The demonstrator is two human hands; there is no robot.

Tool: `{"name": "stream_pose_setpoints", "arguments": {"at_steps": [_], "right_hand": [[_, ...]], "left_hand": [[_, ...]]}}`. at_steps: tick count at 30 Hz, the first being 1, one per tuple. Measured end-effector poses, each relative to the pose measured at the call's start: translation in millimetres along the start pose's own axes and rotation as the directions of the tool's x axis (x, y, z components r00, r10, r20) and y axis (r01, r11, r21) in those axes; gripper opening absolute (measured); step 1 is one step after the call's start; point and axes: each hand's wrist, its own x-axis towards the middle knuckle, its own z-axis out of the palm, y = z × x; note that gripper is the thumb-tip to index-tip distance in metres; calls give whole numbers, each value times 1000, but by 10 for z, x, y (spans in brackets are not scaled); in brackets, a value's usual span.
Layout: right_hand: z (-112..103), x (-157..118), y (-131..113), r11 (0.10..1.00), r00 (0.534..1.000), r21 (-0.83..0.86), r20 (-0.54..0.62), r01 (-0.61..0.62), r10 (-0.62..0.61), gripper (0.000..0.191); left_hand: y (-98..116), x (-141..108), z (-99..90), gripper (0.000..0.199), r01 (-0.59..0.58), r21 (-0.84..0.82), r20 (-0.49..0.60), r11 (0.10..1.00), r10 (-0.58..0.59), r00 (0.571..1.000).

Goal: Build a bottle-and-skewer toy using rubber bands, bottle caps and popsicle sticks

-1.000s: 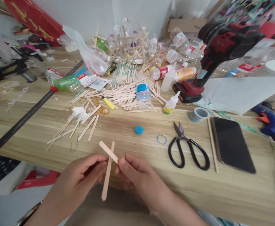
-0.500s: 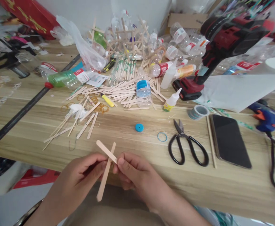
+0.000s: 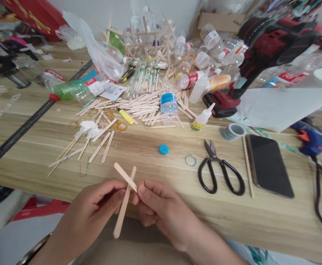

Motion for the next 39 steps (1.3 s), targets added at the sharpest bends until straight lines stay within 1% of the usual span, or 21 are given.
{"name": "stream_pose_setpoints", "arguments": {"at_steps": [5,9,14,16,18,22,24,26,30,32,34,37,39], "right_hand": [[-4,11,16,1000,1000,6,-15,15,-15,35],[-2,4,17,1000,1000,20,5,12,-12,34],[-15,6,-23,998,999,-48,-21,29,-30,38],[-19,7,-31,997,999,-66,-13,36,-37,38],[-17,2,-27,998,999,-60,-1,37,-37,37],[-2,-19,0,999,1000,-23,-11,25,-25,36],[-6,-26,11,1000,1000,-21,-15,18,-18,36],[-23,-29,16,998,999,-51,-25,21,-23,38],[-54,-26,5,989,998,-141,-30,50,-55,40],[-43,-31,-6,986,998,-156,-23,55,-59,40],[-18,-40,-16,991,999,-133,-18,35,-38,40],[0,-55,-24,998,1000,-64,14,-18,19,41],[-23,-59,-22,998,999,-60,36,-33,35,40]], "left_hand": [[5,10,-7,30,-45,1,-10,999,45,999],[1,27,-4,28,-64,-13,-10,998,64,998],[4,37,-23,27,-81,-70,34,994,83,996],[9,40,-27,27,-85,-77,49,993,89,995],[10,41,-20,26,-111,-62,28,992,113,993],[-1,27,14,25,-196,35,-64,980,198,978],[-8,19,21,24,-225,73,-80,972,230,970],[-10,21,16,24,-213,65,-57,975,217,975],[2,49,-9,25,-135,-35,46,990,137,990],[10,53,-10,25,-125,-55,63,991,129,990],[12,40,-1,26,-143,-27,36,989,144,989],[9,5,14,26,-232,54,-41,971,235,971],[11,-7,15,25,-276,101,-50,956,282,958]]}}
